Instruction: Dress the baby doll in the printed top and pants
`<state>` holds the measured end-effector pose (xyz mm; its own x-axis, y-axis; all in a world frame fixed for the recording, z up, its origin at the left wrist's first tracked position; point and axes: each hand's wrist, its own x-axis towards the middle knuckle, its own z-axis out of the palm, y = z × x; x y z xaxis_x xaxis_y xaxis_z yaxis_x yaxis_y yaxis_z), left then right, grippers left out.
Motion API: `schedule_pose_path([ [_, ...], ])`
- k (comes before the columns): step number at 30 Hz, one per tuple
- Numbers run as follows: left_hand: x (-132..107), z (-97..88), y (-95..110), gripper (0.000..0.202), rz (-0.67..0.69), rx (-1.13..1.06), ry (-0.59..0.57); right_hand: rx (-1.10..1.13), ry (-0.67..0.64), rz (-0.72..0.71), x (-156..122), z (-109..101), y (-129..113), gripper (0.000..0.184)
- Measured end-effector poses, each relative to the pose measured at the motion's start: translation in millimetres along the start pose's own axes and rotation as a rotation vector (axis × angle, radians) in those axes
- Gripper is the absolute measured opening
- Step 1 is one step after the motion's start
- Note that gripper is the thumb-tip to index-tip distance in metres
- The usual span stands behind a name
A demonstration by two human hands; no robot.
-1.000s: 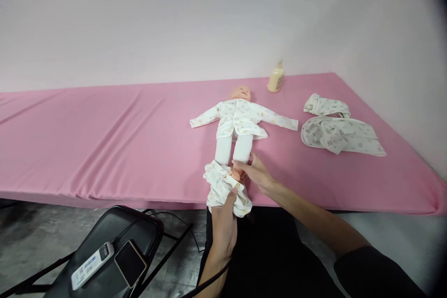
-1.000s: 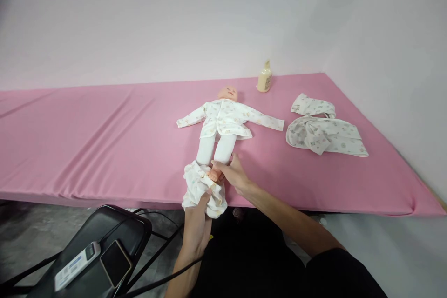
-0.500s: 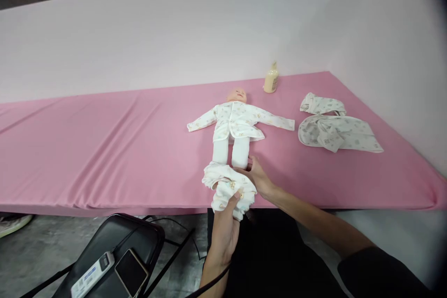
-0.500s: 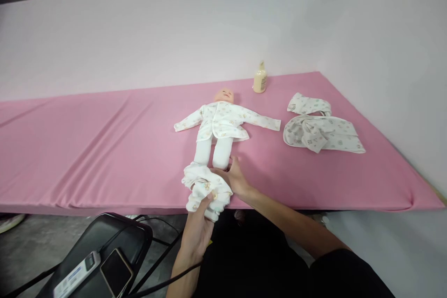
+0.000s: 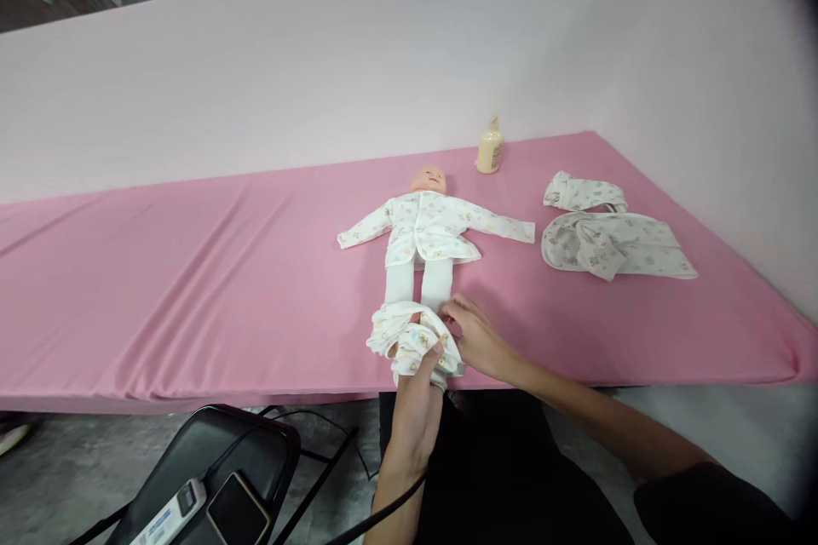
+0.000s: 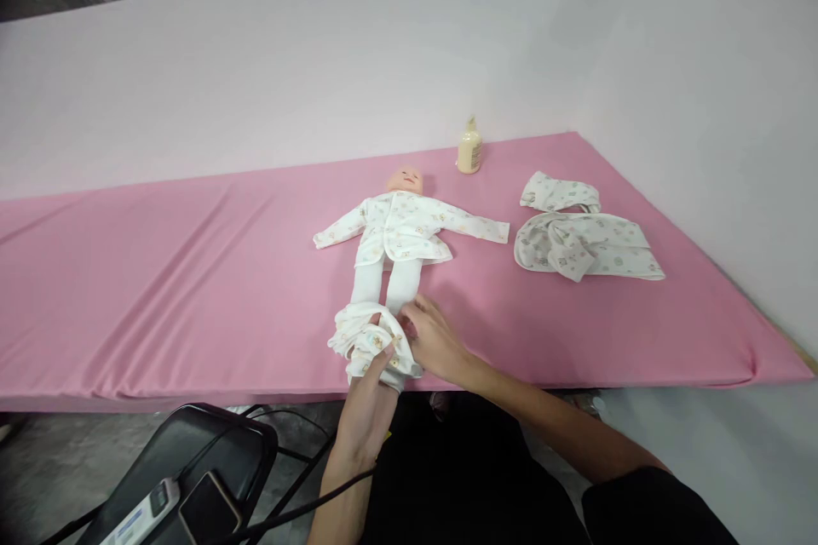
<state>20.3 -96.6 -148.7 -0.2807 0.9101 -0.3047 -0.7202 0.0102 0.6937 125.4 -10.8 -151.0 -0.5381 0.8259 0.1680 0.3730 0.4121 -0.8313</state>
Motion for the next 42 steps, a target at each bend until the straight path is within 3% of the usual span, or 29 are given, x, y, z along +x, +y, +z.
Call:
schedule_pose_path([
  [3,1.6,-1.5,-0.2,0.061,-0.001,0.016,0.01,0.247,-0.184,-0.028,1.7,-4.9,1.2,0.011],
  [7,2.3,-0.2,3.1,0.059,-0.034,-0.004,-0.004,0.378,-0.318,0.061,4.7,-12.8,4.8,0.024],
  [16,0.7,1.4,3.3,0.051,-0.034,-0.001,-0.069,0.549,-0.356,0.328,4.4,-21.5,-6.4,0.039],
  [20,-0.9,2.7,7.6,0.051,-0.044,-0.013,-0.1,0.458,-0.499,0.157,5.4,-29.9,0.1,0.033],
  [22,-1.8,3.0,10.9,0.051,-0.086,-0.007,-0.101,0.374,-0.568,0.009,4.6,-33.7,-1.4,0.044],
  [25,-2.7,2.2,13.6,0.053,-0.132,-0.009,-0.075,0.152,-0.463,-0.116,-1.8,-29.0,-12.1,0.066],
  [29,-3.0,-0.4,11.8,0.054,-0.13,-0.023,-0.096,-0.101,-0.222,-0.112,-17.0,-6.3,-23.9,0.049],
  [32,-3.9,0.5,9.0,0.055,-0.122,-0.002,-0.117,-0.293,-0.106,-0.088,-23.9,6.7,-22.1,0.053],
  [42,-6.4,-0.9,0.0,0.06,-0.034,0.145,-0.062,-0.505,-0.06,-0.239,-18.7,12.1,-12.8,0.017],
])
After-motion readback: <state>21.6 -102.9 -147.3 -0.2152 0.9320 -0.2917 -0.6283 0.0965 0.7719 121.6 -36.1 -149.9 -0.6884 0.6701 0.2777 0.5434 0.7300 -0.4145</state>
